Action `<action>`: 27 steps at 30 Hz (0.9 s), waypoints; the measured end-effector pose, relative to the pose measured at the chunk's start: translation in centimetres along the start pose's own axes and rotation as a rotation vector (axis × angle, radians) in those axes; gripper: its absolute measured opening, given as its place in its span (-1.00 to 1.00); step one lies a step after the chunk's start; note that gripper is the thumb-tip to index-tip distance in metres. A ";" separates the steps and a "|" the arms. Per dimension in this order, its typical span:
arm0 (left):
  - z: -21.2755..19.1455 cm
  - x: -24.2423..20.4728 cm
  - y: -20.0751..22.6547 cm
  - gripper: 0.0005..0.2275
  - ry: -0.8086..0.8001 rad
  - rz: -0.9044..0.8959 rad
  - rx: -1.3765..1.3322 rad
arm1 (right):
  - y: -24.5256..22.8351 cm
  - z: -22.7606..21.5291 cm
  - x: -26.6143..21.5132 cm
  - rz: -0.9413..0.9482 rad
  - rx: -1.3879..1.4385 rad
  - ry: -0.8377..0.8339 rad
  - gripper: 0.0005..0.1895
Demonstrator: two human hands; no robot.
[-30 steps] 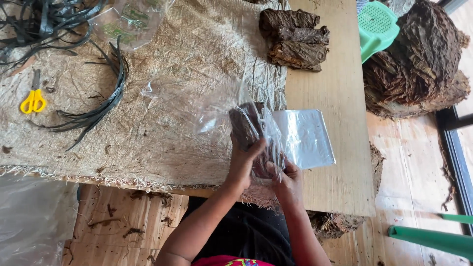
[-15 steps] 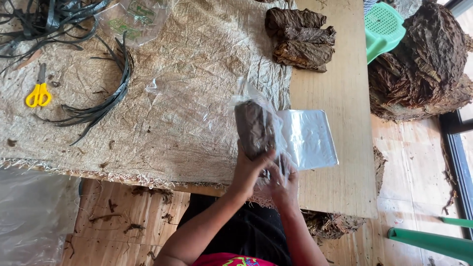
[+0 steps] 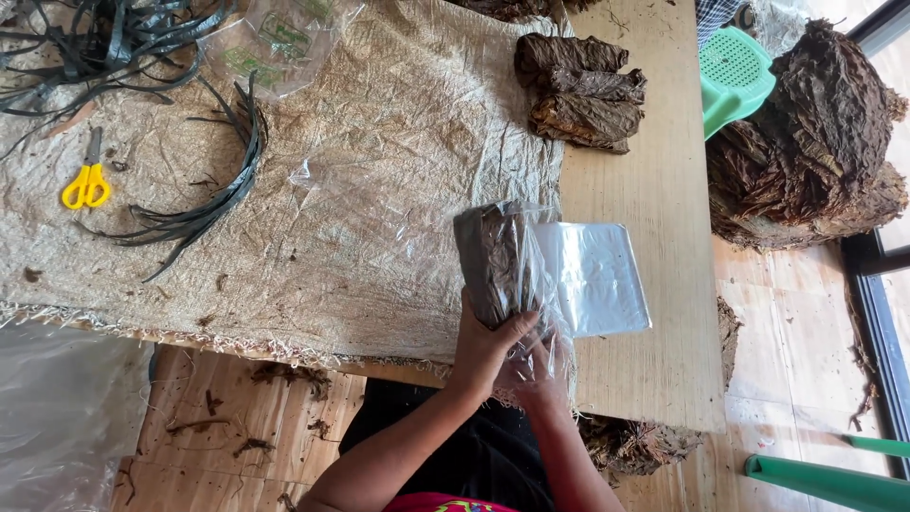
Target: The person places dried leaf bundles into clear plastic bags, folds the top, and ties each bag with a small white tie. The person repeats this process for multiple bundles on a wooden table.
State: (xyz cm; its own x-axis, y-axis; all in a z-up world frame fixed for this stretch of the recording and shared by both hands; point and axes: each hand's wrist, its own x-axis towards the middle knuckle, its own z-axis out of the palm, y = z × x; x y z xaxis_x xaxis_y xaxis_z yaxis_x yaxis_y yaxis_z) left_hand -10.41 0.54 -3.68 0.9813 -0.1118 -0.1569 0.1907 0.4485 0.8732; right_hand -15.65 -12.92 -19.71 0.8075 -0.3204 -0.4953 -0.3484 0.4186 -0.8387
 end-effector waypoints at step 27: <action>-3.7 -2.7 -1.3 -0.70 0.429 0.249 -0.513 | -3.3 1.5 -3.8 -0.432 -0.527 -0.583 -0.33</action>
State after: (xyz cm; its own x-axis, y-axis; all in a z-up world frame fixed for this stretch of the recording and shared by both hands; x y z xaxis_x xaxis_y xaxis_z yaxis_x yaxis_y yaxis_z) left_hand -13.16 3.52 -6.05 0.9015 0.3597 -0.2407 -0.1552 0.7879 0.5959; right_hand -16.90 -11.82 -14.68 0.9824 0.1825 -0.0388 -0.0152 -0.1288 -0.9916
